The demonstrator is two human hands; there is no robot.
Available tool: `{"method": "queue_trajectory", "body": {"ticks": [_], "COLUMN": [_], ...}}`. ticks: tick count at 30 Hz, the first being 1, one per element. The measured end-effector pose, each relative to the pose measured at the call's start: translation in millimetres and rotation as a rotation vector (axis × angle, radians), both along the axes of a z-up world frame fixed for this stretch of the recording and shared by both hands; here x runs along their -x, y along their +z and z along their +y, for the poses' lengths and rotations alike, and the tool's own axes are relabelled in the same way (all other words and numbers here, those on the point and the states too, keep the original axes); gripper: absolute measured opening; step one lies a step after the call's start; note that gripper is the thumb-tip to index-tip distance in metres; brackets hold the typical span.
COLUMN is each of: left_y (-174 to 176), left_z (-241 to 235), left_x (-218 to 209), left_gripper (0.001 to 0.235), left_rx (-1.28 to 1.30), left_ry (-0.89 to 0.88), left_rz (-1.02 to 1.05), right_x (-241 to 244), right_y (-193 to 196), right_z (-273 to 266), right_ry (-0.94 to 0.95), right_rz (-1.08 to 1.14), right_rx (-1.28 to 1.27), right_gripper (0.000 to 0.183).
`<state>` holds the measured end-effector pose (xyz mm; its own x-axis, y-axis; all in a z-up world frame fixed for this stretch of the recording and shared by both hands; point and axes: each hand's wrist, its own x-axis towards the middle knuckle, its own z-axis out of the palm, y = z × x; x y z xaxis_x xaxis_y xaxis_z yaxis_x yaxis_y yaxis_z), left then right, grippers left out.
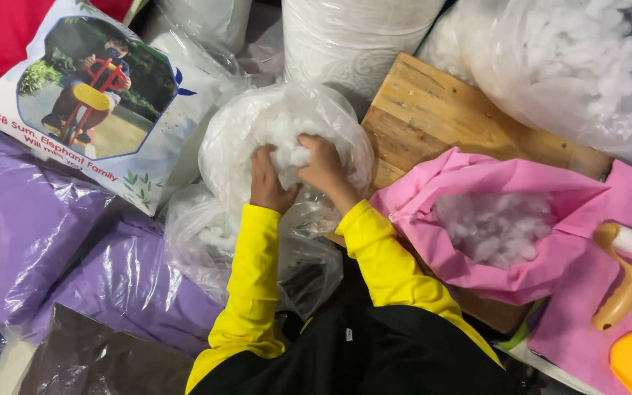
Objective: The person stuffs a pink pillow with white cotton batting, repeatedly taking handfuls from a nearby bag and pressing the material into the pillow's opening. They smooth the surface and adjust the fabric to distribute the filling evenly.
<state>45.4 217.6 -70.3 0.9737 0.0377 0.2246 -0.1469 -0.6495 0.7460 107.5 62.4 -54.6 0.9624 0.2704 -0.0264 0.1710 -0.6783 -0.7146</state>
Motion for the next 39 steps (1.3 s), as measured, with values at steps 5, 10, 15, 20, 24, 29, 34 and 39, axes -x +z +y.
{"method": "queue_trajectory", "body": {"ticks": [5,10,15,20,24,29,34,39], "left_y": [68.6,35.9,39.3,48.7,110.1,201.8,144.0,82.1], "left_z": [-20.6,-16.7,-5.4,-4.6,-45.2,-181.3,-294.4,-325.8], "left_x": [13.1,-10.2,-25.1,-14.9,32.6,90.9,94.7,75.0], "left_gripper": [0.092,0.036,0.025,0.097,0.100,0.078,0.083,0.036], "left_rx": [-0.026,-0.192,-0.069,-0.330,-0.333,0.488,0.968,0.834], "left_ry": [-0.073,0.021,0.098,0.068,0.003,-0.627,-0.804,-0.572], "left_rz": [-0.308,-0.499,-0.548,0.159,-0.175,-0.333,-0.067,-0.134], "right_x": [44.9,31.3,66.9,103.8,160.1,201.8,218.7,226.6], "right_y": [81.7,70.0,131.7,176.9,226.0,203.0,203.3,184.5], "right_z": [-7.3,-40.5,-67.9,-139.7,-215.7,-269.4,-245.4,-275.0], "right_ry": [0.185,0.193,0.118,0.125,-0.039,-0.315,-0.194,-0.303], "right_rz": [-0.069,-0.059,0.177,0.053,-0.106,-0.207,-0.271,-0.245], "right_rx": [-0.244,-0.666,-1.240,-1.408,-1.165,-0.744,-0.449,-0.236], "right_gripper": [0.032,0.028,0.046,0.039,0.037,0.048,0.066,0.056]}}
